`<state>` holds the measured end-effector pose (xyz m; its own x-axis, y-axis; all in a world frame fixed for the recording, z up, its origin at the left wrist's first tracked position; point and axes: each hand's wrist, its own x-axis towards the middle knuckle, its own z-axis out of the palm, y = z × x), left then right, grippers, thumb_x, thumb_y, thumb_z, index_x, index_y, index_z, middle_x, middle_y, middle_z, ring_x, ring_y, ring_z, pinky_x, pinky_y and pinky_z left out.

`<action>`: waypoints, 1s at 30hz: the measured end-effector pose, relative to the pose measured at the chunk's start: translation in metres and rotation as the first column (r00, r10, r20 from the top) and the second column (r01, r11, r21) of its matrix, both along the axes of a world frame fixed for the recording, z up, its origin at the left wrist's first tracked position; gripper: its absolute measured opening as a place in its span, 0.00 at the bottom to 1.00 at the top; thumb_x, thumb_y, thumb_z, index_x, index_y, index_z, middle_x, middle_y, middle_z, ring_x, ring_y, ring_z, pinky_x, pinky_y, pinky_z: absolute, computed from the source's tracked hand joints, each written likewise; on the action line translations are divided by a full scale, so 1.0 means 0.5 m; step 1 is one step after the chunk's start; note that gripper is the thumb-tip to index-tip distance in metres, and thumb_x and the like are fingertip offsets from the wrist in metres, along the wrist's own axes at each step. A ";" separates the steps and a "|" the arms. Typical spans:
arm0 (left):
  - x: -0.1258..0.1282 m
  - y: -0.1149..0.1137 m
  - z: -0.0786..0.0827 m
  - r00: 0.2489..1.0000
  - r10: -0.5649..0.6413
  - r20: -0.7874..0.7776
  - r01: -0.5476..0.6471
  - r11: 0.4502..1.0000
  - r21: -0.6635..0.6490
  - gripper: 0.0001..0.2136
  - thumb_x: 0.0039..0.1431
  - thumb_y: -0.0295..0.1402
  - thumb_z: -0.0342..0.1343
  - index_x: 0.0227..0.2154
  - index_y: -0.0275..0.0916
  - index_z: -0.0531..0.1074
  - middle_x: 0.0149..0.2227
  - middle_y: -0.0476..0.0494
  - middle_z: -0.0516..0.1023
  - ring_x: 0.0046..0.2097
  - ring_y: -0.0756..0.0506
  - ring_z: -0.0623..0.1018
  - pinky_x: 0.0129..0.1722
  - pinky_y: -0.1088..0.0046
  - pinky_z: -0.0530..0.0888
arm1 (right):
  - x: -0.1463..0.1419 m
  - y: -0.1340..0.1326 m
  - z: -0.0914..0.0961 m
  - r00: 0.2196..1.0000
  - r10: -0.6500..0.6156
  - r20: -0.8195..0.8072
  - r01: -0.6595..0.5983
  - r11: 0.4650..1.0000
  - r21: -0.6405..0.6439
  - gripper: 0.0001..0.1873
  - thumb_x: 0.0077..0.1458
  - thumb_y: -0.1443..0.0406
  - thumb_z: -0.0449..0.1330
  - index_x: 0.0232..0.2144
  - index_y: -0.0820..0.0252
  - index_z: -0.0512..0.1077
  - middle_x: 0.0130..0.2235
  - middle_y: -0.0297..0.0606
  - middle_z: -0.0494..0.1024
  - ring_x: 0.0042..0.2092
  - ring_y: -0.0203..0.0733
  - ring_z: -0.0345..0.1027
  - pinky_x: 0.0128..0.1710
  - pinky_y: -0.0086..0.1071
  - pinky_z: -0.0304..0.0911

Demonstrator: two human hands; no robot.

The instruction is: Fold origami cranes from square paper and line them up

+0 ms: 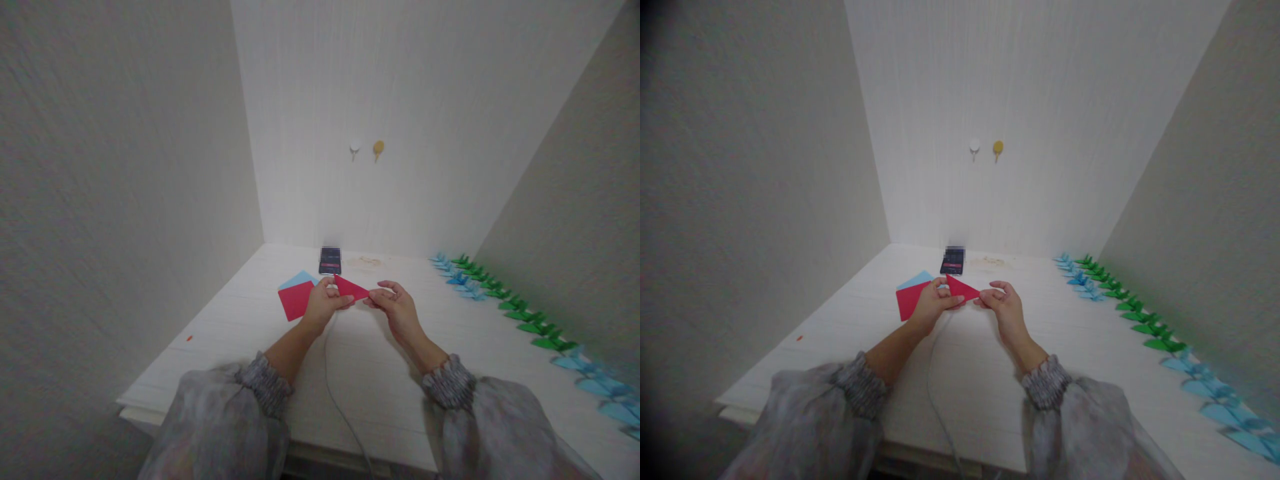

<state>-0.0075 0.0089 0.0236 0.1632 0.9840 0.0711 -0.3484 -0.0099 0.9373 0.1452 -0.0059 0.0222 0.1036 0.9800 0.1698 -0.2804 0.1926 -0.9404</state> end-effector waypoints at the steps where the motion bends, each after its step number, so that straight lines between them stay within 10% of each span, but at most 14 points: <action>1: 0.000 0.000 -0.001 1.000 -0.003 -0.003 0.003 1.000 0.005 0.26 0.30 0.30 0.65 0.34 0.36 0.58 0.21 0.50 0.73 0.24 0.49 0.74 0.30 0.70 0.71 | -0.004 -0.002 0.000 1.000 0.030 0.007 -0.030 0.999 -0.011 0.22 0.34 0.66 0.65 0.33 0.60 0.61 0.24 0.32 0.75 0.25 0.37 0.70 0.26 0.29 0.62; 30: -0.012 0.004 -0.017 0.991 -0.016 -0.132 0.020 0.999 0.031 0.25 0.29 0.29 0.65 0.32 0.36 0.59 0.21 0.48 0.74 0.23 0.49 0.73 0.25 0.74 0.69 | 0.042 0.023 -0.011 0.998 0.063 0.009 -0.061 0.986 -0.155 0.14 0.35 0.65 0.63 0.30 0.61 0.67 0.24 0.34 0.74 0.24 0.36 0.68 0.21 0.27 0.63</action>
<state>-0.0133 0.0110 0.0152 0.1913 0.9784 0.0788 -0.2220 -0.0351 0.9744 0.1661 0.0055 0.0167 0.0404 0.9991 0.0163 -0.2739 0.0267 -0.9614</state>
